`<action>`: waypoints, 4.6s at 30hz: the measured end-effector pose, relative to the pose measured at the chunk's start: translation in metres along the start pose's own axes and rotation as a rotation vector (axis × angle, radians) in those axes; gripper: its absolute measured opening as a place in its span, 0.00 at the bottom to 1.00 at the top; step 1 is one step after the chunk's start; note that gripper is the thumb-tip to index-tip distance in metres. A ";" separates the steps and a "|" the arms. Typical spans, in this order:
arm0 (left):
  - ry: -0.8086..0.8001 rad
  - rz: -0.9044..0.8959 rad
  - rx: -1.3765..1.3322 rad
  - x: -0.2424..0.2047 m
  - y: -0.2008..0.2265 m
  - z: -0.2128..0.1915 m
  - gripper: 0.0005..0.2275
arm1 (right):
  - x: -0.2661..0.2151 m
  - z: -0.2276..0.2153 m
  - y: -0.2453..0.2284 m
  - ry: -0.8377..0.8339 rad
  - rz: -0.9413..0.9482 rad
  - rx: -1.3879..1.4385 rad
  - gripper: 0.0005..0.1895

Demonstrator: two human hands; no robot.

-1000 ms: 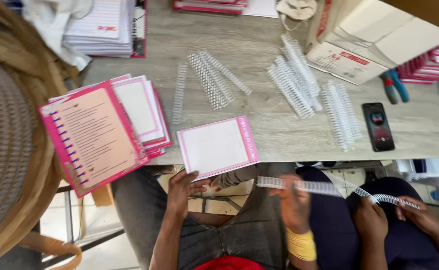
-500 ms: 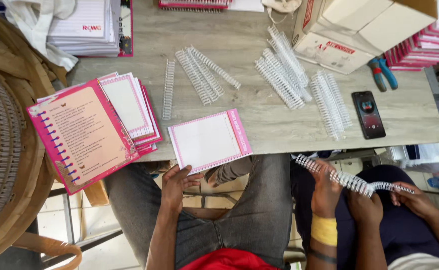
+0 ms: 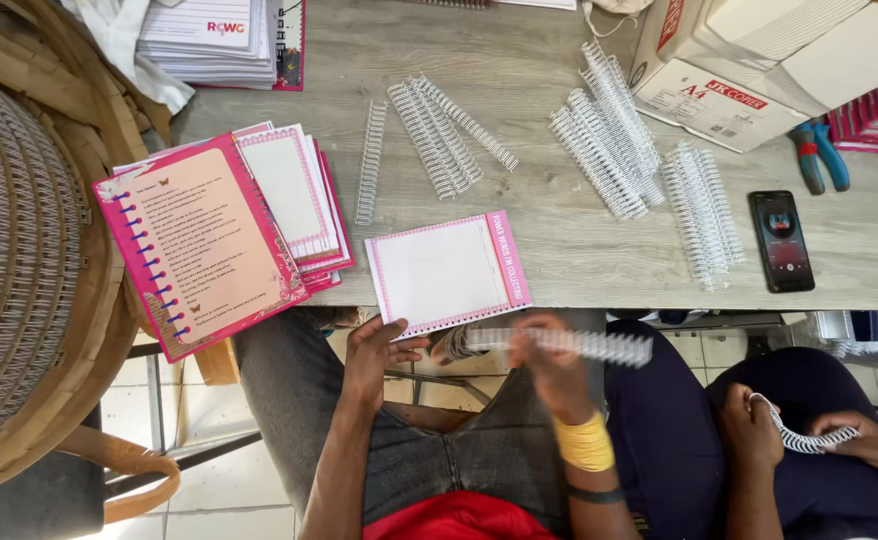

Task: The person sits cross-legged and assembles spiral notebooks by hand. They pick up a stack of pink paper sheets, align them, and insert a metal spiral binding wire through the pre-punched holes. The person then flips the notebook to check the binding and the cover design before placing it on a pile of finished notebooks.

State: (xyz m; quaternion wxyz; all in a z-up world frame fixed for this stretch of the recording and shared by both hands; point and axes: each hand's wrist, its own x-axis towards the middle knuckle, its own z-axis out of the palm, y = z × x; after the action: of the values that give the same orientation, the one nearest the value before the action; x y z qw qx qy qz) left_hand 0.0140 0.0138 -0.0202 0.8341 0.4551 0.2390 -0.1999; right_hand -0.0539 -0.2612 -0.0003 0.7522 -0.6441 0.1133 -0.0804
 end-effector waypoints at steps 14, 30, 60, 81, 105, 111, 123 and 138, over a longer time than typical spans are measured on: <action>-0.024 -0.030 0.019 -0.015 0.023 0.015 0.12 | -0.001 0.131 -0.072 -0.182 -0.101 -0.539 0.06; -0.236 0.103 0.082 -0.022 0.024 0.005 0.16 | -0.005 0.133 -0.090 0.015 -0.056 -0.892 0.16; -0.114 0.071 0.210 -0.013 0.003 -0.001 0.12 | 0.004 0.117 0.020 0.133 0.434 0.367 0.12; 0.084 0.160 0.233 -0.022 0.018 0.017 0.11 | 0.017 0.030 -0.001 0.311 0.419 0.404 0.15; -0.032 0.169 0.447 -0.040 0.031 0.028 0.16 | 0.000 0.061 -0.028 -0.151 0.472 0.030 0.24; -0.078 0.324 0.356 -0.049 0.021 0.038 0.11 | 0.011 0.077 0.053 -0.069 0.448 0.258 0.19; 0.078 0.405 0.362 -0.013 -0.007 0.002 0.12 | 0.021 0.037 0.027 0.206 0.354 0.204 0.29; 0.114 0.001 0.208 -0.054 0.026 0.045 0.14 | -0.034 0.078 -0.083 -0.148 -0.394 -0.570 0.06</action>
State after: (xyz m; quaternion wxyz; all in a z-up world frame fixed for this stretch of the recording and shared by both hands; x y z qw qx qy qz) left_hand -0.0053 -0.0050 0.0496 0.7676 0.5500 0.2635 -0.1970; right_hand -0.0635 -0.1911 0.0953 0.5183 -0.8418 -0.0499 -0.1424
